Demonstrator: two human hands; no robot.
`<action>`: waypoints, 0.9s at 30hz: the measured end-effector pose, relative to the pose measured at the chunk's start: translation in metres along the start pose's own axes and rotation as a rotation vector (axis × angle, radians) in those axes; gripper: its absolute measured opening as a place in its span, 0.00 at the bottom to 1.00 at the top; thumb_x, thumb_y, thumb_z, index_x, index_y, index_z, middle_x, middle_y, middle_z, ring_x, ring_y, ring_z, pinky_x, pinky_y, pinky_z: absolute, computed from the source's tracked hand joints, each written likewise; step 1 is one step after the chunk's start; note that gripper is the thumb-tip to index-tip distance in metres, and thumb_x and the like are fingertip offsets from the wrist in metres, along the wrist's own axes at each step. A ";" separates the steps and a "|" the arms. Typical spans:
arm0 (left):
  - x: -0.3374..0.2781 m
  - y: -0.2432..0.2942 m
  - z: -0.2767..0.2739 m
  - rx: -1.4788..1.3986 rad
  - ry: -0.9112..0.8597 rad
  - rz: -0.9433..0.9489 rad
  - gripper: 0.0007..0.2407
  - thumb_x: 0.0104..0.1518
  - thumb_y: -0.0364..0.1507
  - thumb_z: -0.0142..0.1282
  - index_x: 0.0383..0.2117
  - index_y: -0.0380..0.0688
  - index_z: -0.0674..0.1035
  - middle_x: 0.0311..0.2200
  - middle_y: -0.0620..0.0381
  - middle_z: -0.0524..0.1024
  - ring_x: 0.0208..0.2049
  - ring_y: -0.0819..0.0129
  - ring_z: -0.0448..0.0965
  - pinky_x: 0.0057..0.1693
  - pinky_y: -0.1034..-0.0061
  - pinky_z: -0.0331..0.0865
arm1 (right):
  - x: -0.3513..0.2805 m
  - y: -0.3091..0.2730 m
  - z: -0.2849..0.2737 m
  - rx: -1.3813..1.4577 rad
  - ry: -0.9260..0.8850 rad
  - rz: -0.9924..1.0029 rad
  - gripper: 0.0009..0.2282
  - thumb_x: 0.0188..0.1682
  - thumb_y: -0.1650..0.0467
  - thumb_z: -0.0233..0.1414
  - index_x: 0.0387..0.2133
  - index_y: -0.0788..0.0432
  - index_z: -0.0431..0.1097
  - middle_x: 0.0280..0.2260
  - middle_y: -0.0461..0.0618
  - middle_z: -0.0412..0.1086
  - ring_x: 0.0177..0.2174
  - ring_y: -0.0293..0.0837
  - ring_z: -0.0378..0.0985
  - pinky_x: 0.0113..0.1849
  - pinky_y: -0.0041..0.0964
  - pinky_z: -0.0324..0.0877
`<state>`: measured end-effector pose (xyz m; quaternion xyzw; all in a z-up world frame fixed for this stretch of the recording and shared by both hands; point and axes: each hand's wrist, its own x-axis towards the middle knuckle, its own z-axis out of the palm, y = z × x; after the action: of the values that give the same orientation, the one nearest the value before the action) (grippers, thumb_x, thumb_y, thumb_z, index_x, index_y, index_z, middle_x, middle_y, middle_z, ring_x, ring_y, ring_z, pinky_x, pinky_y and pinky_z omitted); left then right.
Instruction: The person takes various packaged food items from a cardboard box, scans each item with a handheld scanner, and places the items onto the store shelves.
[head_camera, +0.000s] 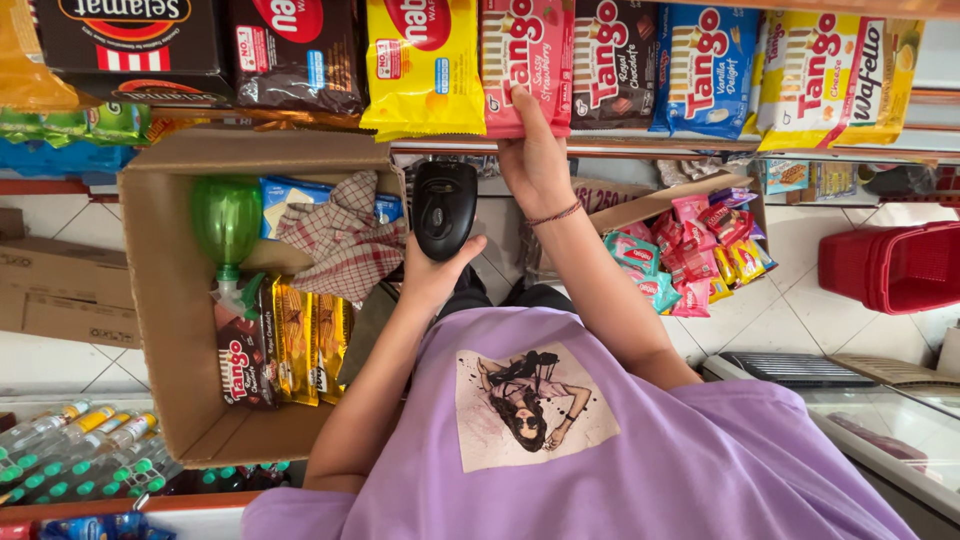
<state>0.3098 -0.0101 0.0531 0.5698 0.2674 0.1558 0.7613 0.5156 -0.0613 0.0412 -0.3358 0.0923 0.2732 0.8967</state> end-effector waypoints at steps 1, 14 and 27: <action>-0.001 -0.001 -0.001 -0.001 0.000 -0.002 0.14 0.51 0.23 0.69 0.43 0.34 0.80 0.39 0.57 0.82 0.39 0.76 0.81 0.48 0.78 0.77 | 0.002 0.000 -0.002 0.003 0.016 0.014 0.15 0.50 0.77 0.58 0.50 0.57 0.68 0.46 0.46 0.73 0.48 0.43 0.76 0.53 0.45 0.72; -0.042 0.028 -0.053 0.068 0.185 0.159 0.11 0.53 0.23 0.70 0.39 0.36 0.79 0.35 0.60 0.80 0.36 0.75 0.79 0.47 0.77 0.74 | -0.071 0.003 -0.014 -0.197 -0.044 0.435 0.21 0.50 0.64 0.56 0.57 0.47 0.63 0.41 0.45 0.71 0.43 0.42 0.75 0.47 0.44 0.70; -0.117 -0.061 -0.171 0.712 0.906 -0.017 0.23 0.41 0.24 0.70 0.45 0.29 0.76 0.42 0.35 0.78 0.46 0.38 0.78 0.55 0.56 0.70 | -0.119 0.144 0.051 -1.452 -1.406 -0.147 0.32 0.46 0.72 0.67 0.63 0.49 0.59 0.52 0.55 0.66 0.54 0.52 0.73 0.53 0.46 0.75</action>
<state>0.1108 0.0419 -0.0138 0.6652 0.6072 0.2787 0.3334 0.3356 0.0111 0.0418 -0.5677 -0.6659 0.3432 0.3414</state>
